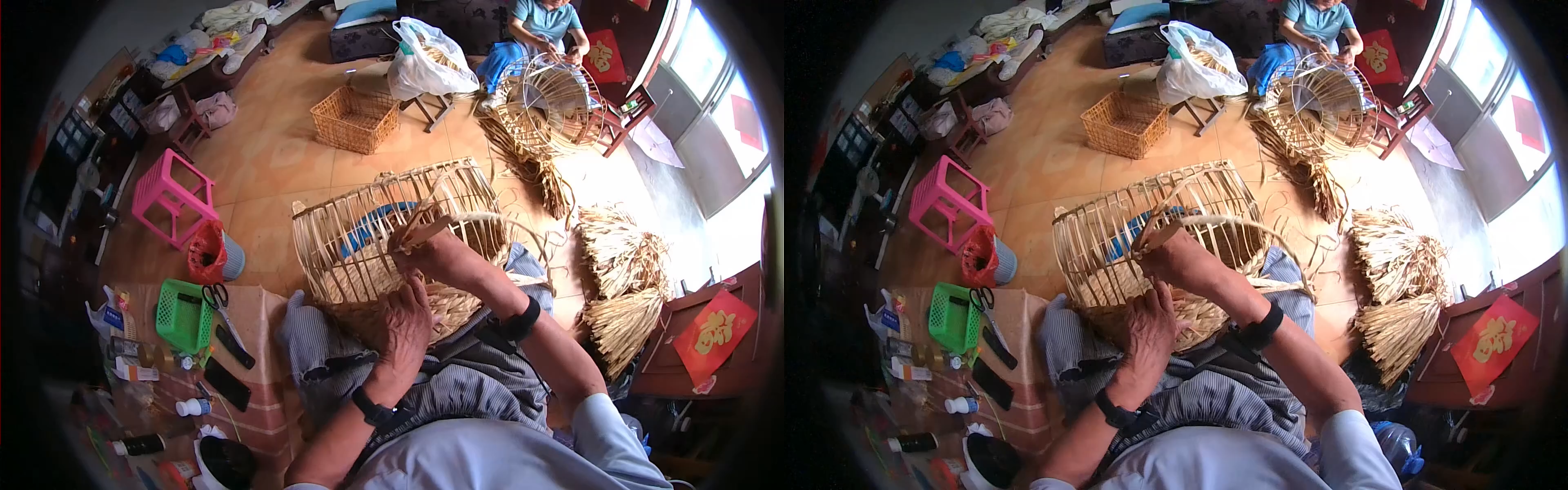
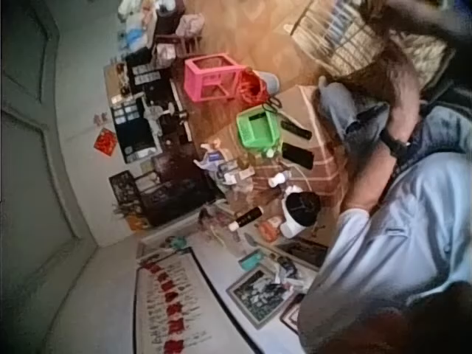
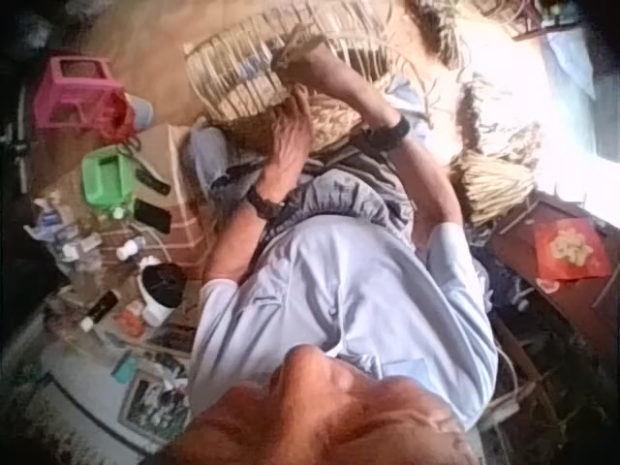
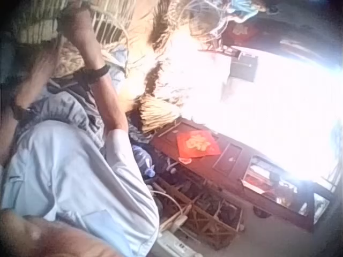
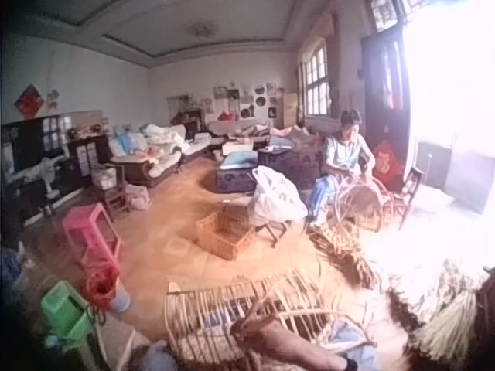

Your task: Weaving a basket using straw or bamboo strips.

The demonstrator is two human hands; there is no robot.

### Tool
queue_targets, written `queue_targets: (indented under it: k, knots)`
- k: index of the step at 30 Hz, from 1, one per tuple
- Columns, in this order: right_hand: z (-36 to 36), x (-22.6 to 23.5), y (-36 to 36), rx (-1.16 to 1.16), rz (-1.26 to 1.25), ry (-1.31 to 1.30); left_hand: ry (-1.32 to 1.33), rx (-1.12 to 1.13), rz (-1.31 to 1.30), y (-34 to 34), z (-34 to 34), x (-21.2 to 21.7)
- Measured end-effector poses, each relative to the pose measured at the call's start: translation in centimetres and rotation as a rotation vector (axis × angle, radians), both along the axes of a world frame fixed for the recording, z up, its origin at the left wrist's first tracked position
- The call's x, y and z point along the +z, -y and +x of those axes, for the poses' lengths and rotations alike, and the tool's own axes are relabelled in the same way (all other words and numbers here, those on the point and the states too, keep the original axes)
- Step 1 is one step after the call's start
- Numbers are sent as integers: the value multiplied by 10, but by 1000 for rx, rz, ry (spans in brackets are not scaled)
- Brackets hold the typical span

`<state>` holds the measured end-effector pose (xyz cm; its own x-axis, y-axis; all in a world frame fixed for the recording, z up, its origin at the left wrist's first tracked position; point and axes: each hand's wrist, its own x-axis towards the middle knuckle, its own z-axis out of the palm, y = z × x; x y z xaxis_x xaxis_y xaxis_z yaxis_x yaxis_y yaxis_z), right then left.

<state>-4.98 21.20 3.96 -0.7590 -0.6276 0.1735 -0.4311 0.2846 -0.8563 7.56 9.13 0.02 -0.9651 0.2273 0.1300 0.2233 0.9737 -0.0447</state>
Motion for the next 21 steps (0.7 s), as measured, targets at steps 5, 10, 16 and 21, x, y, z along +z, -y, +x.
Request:
queue_targets:
  k: [5,10,16,21]
  knots:
    - [21,-2,8,-207,262,-503,-45,-124,154,16,0,-2]
    - [22,-12,0,-176,438,-627,-6,-144,233,13,-5,-10]
    - [8,-22,-6,-160,280,-467,80,-66,419,18,5,-16]
    - [-2,-28,-6,-207,218,-291,-140,-175,361,20,9,-8]
